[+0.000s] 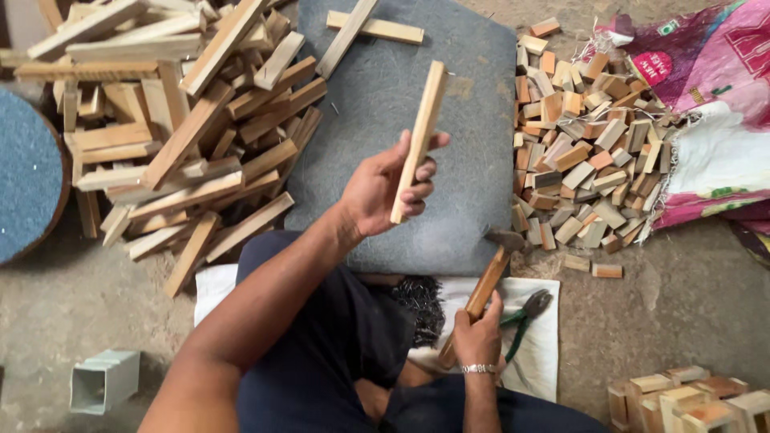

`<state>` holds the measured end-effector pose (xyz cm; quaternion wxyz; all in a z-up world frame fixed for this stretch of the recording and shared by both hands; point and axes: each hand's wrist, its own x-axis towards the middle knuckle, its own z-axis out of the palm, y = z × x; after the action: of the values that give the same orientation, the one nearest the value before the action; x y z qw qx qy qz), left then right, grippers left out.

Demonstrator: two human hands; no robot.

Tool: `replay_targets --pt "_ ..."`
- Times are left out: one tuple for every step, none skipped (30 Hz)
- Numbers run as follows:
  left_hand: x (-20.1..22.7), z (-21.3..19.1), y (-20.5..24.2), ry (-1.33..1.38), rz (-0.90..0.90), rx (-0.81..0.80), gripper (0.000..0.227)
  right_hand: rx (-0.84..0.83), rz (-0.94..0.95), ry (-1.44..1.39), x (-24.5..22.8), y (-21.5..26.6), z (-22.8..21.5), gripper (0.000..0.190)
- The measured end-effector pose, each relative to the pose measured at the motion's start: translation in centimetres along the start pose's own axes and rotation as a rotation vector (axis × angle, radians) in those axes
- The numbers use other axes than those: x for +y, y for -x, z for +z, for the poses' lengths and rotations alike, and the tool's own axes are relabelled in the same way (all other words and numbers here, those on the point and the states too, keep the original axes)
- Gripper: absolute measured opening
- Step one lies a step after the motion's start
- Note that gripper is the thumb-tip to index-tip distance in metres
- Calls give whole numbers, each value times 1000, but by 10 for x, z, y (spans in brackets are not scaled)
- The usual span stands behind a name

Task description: The person sits on the floor and assembles small wooden frames by joining two pieces of wood at right angles. They use a hammer to drive nails into the wood, then place the completed frames into a nearby stack.

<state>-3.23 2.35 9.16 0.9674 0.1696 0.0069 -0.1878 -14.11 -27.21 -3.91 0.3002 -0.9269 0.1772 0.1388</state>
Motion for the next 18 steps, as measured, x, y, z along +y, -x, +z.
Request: replay_targets --pt "-7 2 4 -19 3 4 58 -4 -9 -7 -1 1 -4 76" --pt "-11 2 6 -45 6 5 60 -9 -2 14 -3 1 -6 78" --pt "-16 2 8 -71 8 7 61 -13 5 36 -5 0 -8 79" --pt "-21 0 9 -125 17 29 59 -17 21 59 -6 3 -10 81" --pt "-25 -3 10 -179 26 52 57 -20 22 50 -7 6 -11 79" --pt "-30 -7 11 -230 31 76 56 -24 28 44 -6 10 -12 78" --pt "-34 -13 11 -280 45 84 54 -28 34 38 -7 8 -11 77" --pt "-36 -19 8 -330 56 90 52 -15 -9 51 -9 4 -9 78" --pt "-37 -25 4 -379 67 94 50 -2 -51 64 -10 -1 -8 78" --pt "-41 -32 -1 -451 91 129 45 20 -69 79 -5 1 -9 79" --pt "-42 -40 -6 -523 115 163 39 91 -171 53 -2 -1 -10 77" --pt "-47 -47 -10 -590 137 199 34 158 -272 37 5 -3 -15 75" --pt "-52 -53 -13 -702 128 218 34 224 -374 24 10 -6 -22 74" --pt "-52 -59 -15 -820 141 246 34 253 -348 13 10 -20 -28 66" --pt "-52 -63 -18 -939 153 272 35 282 -323 2 9 -33 -39 58" --pt "-52 -66 -22 -1091 206 305 34 281 -282 -89 3 -54 -49 53" --pt "-51 -66 -26 -1243 259 337 33 279 -241 -179 -4 -76 -60 47" --pt "-50 -66 -30 -1400 321 373 32 294 -320 -158 -15 -100 -69 40"
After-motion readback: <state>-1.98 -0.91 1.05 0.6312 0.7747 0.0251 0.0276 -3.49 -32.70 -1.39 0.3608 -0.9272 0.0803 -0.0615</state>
